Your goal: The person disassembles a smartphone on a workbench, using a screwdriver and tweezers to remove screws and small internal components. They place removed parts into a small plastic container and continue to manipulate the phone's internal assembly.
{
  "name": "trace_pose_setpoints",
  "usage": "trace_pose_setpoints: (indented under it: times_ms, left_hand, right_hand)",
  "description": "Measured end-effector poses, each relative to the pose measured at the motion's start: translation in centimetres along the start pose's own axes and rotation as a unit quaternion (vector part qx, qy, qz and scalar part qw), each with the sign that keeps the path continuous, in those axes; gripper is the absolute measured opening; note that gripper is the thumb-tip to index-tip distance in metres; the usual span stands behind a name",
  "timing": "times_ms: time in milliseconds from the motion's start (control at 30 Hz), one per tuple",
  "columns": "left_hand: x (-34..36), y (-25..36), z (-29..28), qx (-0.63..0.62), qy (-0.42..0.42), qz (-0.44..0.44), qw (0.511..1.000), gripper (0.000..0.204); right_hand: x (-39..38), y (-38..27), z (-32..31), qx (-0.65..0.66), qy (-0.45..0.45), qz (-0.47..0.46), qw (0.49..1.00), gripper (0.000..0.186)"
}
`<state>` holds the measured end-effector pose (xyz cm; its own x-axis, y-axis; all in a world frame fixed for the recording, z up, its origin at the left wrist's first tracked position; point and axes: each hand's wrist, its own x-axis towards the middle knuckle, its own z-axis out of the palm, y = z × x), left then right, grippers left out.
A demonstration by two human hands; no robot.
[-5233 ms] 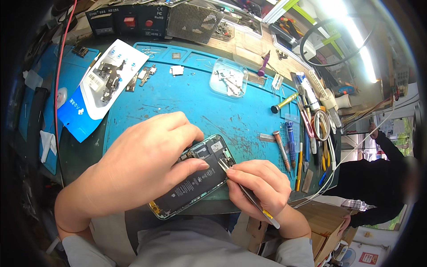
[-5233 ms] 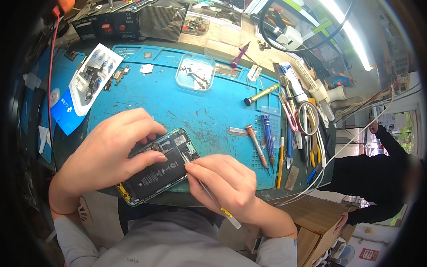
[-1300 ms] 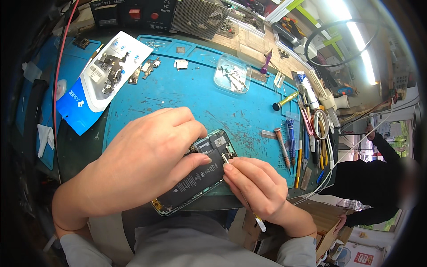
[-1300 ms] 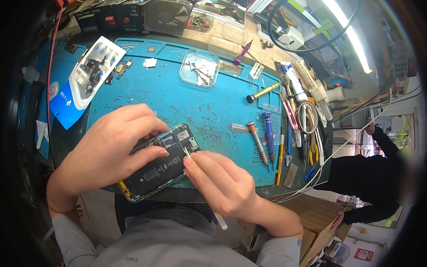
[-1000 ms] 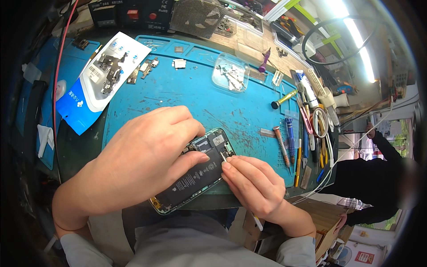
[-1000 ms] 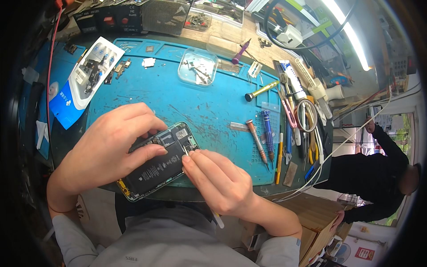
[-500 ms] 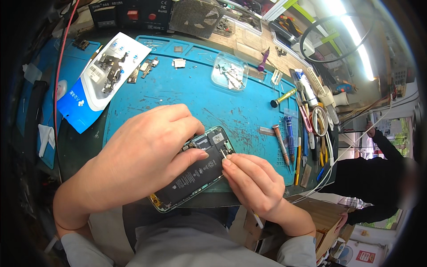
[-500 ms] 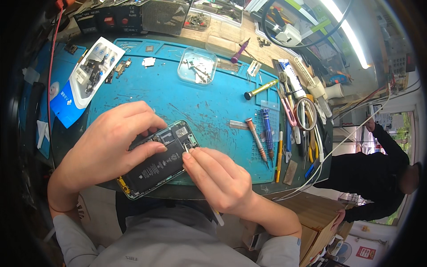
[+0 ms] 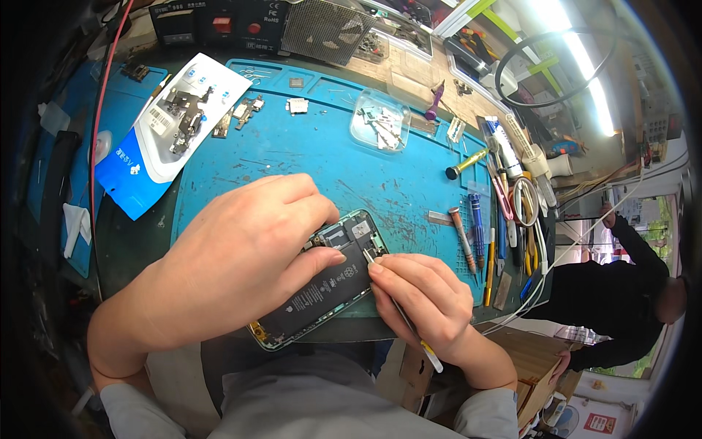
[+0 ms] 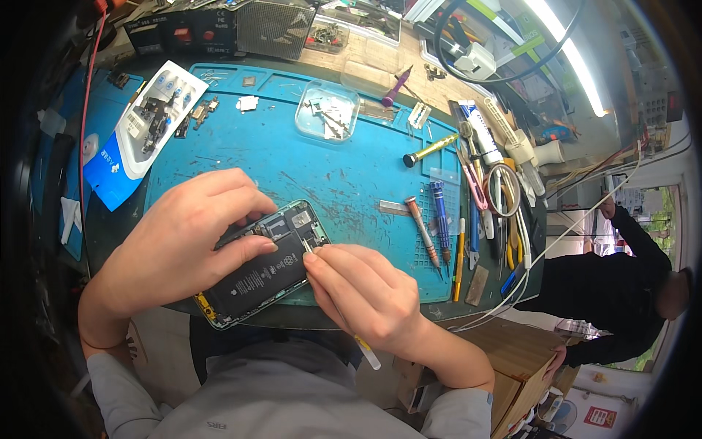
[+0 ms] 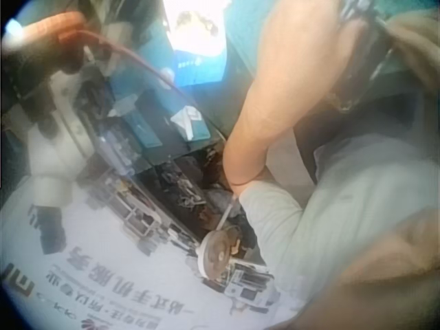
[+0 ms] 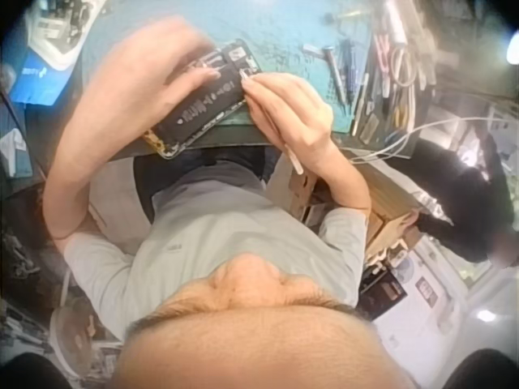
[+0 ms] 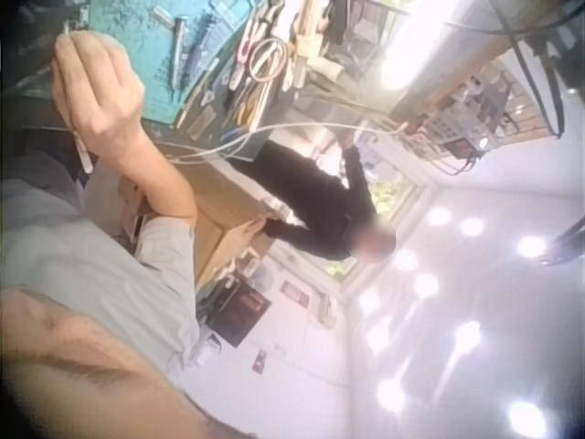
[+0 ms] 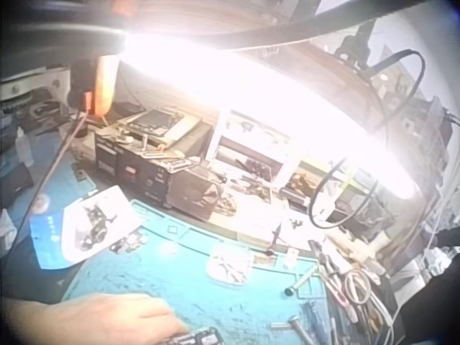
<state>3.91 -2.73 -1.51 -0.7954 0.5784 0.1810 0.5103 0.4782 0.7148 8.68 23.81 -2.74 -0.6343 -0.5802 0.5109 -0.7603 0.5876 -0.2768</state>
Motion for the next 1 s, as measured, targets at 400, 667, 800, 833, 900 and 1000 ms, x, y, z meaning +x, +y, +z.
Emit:
trace_pose_setpoints:
  times_ms: [400,667,800,833,900,1000]
  left_hand:
    - [0.1,0.1,-0.1,-0.001,-0.005,-0.01,1.0,0.029]
    - [0.1,0.2,-0.1,0.009,-0.001,-0.008,1.0,0.028]
    - [0.1,0.1,0.0,0.013,-0.003,-0.011,1.0,0.026]
    - [0.1,0.1,0.0,0.014,-0.003,-0.012,1.0,0.026]
    - [0.2,0.1,0.2,0.033,-0.003,-0.014,0.999,0.025]
    - [0.6,0.3,0.5,0.059,0.02,0.007,0.998,0.026]
  right_hand:
    - [-0.6,0.1,0.8,-0.052,0.011,-0.043,0.998,0.028]
    - [-0.8,0.1,0.9,-0.057,0.021,-0.037,0.997,0.028]
    - [-0.8,0.0,1.0,-0.058,0.027,-0.028,0.998,0.027]
    - [-0.8,0.0,1.0,-0.055,0.026,-0.027,0.998,0.027]
    - [-0.8,0.1,0.9,-0.053,0.025,-0.025,0.998,0.028]
    - [-0.8,0.0,0.8,-0.042,0.026,-0.017,0.999,0.03]
